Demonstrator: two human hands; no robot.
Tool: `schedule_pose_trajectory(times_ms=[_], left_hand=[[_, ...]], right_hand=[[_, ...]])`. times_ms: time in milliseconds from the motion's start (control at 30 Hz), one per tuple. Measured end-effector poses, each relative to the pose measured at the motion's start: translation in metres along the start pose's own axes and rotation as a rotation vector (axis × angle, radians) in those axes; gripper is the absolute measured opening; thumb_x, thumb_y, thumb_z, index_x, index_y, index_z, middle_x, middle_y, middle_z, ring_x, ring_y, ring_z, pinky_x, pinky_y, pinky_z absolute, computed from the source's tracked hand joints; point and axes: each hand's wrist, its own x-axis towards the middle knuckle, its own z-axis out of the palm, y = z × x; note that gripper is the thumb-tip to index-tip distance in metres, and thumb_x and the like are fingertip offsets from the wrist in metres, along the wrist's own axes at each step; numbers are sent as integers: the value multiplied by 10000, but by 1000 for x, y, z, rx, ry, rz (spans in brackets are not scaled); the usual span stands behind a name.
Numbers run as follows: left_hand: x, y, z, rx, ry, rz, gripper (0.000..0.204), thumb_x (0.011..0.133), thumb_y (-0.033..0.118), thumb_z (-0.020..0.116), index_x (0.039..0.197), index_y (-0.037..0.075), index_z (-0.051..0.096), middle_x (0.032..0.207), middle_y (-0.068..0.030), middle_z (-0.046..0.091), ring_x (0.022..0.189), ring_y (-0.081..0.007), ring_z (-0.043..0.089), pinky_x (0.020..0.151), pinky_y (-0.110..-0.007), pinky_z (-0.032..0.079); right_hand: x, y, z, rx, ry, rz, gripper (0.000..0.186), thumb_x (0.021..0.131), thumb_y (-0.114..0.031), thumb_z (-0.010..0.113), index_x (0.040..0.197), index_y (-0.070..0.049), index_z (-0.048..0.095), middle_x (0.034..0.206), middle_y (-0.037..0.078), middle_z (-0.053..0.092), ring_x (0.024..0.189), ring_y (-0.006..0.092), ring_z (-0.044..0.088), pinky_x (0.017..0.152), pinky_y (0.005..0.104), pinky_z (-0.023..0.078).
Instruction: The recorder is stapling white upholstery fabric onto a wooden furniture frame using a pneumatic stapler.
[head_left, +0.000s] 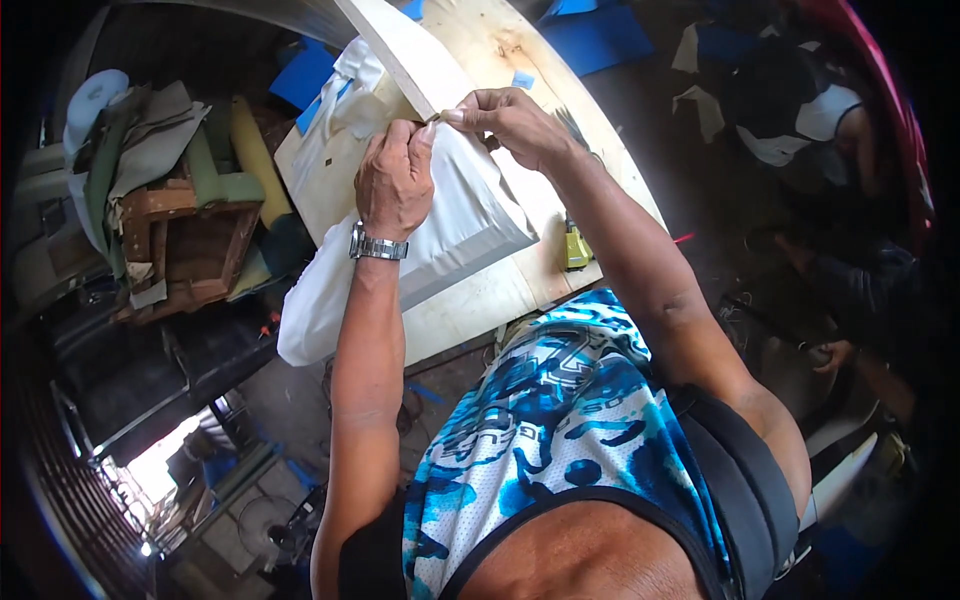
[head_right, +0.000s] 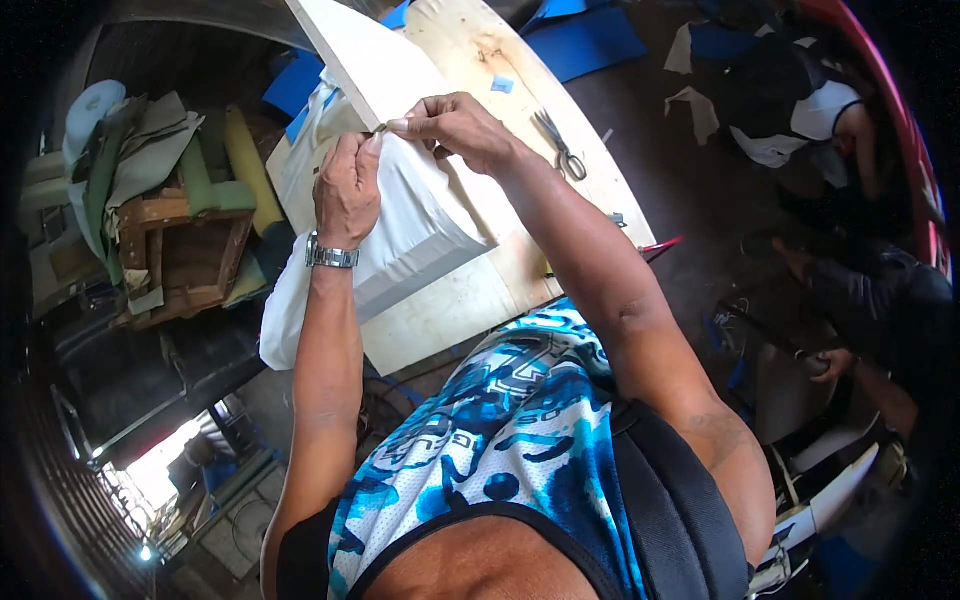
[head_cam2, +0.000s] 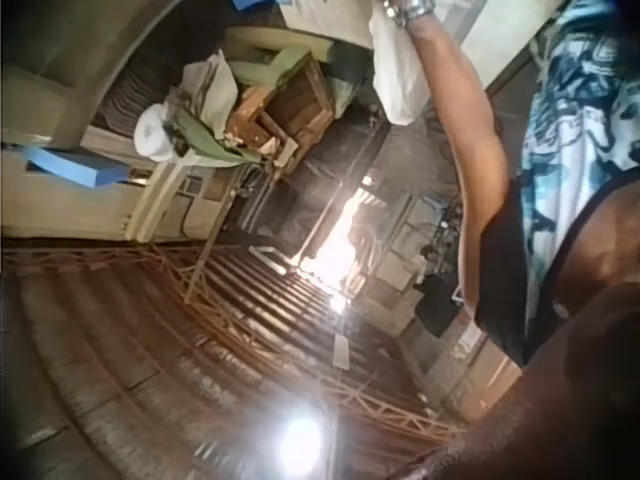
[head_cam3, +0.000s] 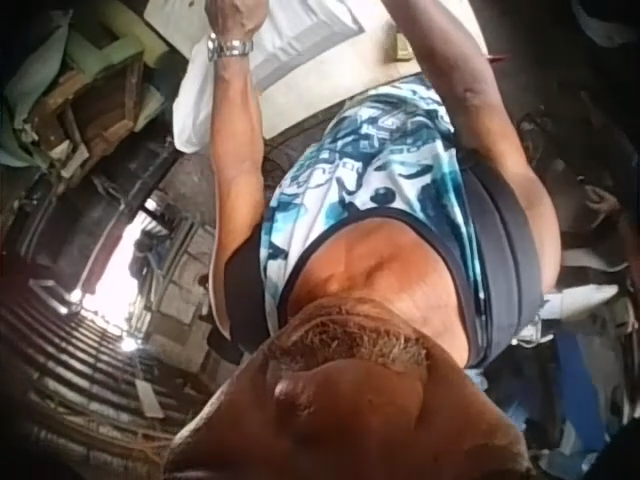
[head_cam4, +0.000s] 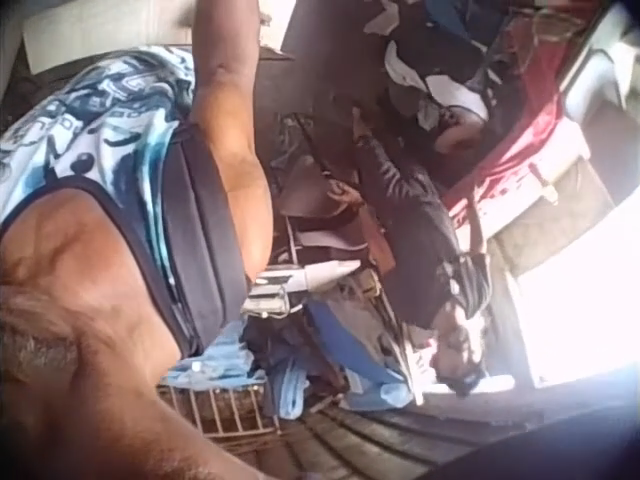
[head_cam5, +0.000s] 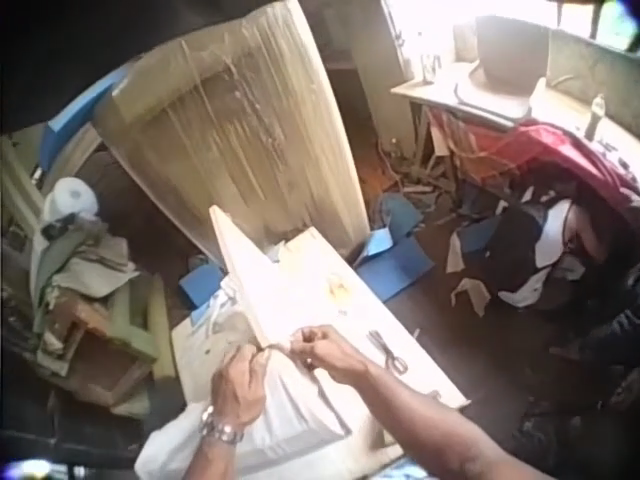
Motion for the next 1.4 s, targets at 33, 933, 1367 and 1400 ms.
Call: schedule_pose_trajectory(times_ms=[33, 933, 1367, 1400], left_hand=[[-1, 1, 0, 12, -7, -8, 284, 1013, 332, 526, 947, 58, 563, 837, -172, 632, 806, -393, 593, 695, -512, 462], [-33, -46, -28, -21, 40, 295, 471, 859, -120, 548, 1186, 193, 678, 967, -121, 679, 869, -333, 685, 705, -407, 552], [-29, -33, -25, -17, 31, 287, 381, 873, -170, 532, 1115, 78, 692, 982, -152, 684, 858, -290, 678, 759, -332, 532], [-27, -32, -23, -28, 45, 308, 389, 867, -177, 530, 1114, 77, 691, 980, -158, 680, 845, -290, 671, 753, -326, 530]], right_hand=[[2, 1, 0, 3, -13, -1, 269, 887, -309, 768, 876, -60, 667, 782, 11, 640, 689, 118, 573, 635, 287, 445], [-14, 85, -9, -511, 71, -100, 393, 914, -381, 677, 1052, -13, 687, 969, 123, 701, 860, 242, 646, 767, 348, 518], [-158, 334, -90, -1744, 97, 384, 266, 896, -188, 573, 1135, -88, 630, 1138, 105, 614, 1163, 277, 534, 1014, 518, 382], [-158, 336, -94, -1750, 116, 401, 261, 897, -189, 570, 1130, -90, 632, 1123, 103, 620, 1149, 281, 545, 1008, 509, 383]])
